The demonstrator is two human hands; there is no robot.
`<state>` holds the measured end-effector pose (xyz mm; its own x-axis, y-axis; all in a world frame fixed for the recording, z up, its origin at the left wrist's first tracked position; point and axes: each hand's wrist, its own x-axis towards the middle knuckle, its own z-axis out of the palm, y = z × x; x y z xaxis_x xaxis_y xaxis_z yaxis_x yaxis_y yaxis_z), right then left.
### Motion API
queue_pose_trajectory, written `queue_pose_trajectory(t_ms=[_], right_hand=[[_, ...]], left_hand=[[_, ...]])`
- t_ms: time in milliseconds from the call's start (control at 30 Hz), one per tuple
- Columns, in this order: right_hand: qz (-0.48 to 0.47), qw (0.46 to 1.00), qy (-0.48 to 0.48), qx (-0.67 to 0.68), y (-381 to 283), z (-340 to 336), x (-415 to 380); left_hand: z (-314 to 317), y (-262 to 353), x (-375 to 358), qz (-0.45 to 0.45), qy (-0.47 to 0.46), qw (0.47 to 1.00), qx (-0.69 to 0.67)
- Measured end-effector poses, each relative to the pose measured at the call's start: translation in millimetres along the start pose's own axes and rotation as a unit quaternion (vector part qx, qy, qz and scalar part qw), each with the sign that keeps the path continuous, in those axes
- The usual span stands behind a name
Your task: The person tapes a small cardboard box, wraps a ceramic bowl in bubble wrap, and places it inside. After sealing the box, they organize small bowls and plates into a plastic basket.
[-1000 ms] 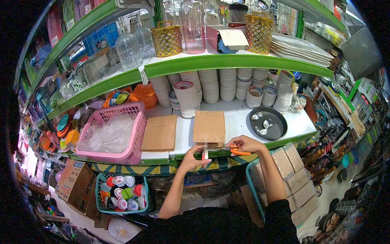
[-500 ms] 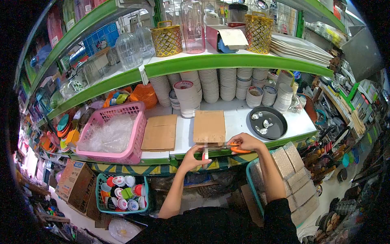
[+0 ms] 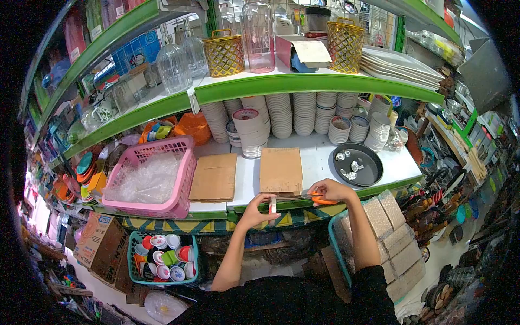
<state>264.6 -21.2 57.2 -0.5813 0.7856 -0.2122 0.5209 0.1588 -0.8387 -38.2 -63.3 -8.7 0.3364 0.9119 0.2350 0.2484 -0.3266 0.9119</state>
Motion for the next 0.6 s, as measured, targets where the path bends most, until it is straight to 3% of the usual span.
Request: queue_pose_trajectory(t_ms=[200, 267, 400, 467, 600], right_hand=[[0.0, 0.998, -0.056, -0.015, 12, -3, 0], [0.058, 0.994, -0.088, 0.01, 7, -2, -3], [0.071, 0.993, -0.098, 0.002, 13, 6, -4], [0.009, 0.988, -0.125, 0.087, 20, 5, -6], [-0.024, 0.979, -0.124, 0.158, -1, -1, -26]], left_hand=[[1, -2, -1, -0.009, 0.014, 1.0, -0.018], [1, 3, -1, -0.004, 0.014, 0.998, -0.064], [-1, -2, 0, -0.022, 0.019, 0.996, -0.079], [-1, -7, -1, -0.014, 0.019, 0.997, -0.073], [-7, -12, -3, -0.005, 0.008, 0.995, -0.098]])
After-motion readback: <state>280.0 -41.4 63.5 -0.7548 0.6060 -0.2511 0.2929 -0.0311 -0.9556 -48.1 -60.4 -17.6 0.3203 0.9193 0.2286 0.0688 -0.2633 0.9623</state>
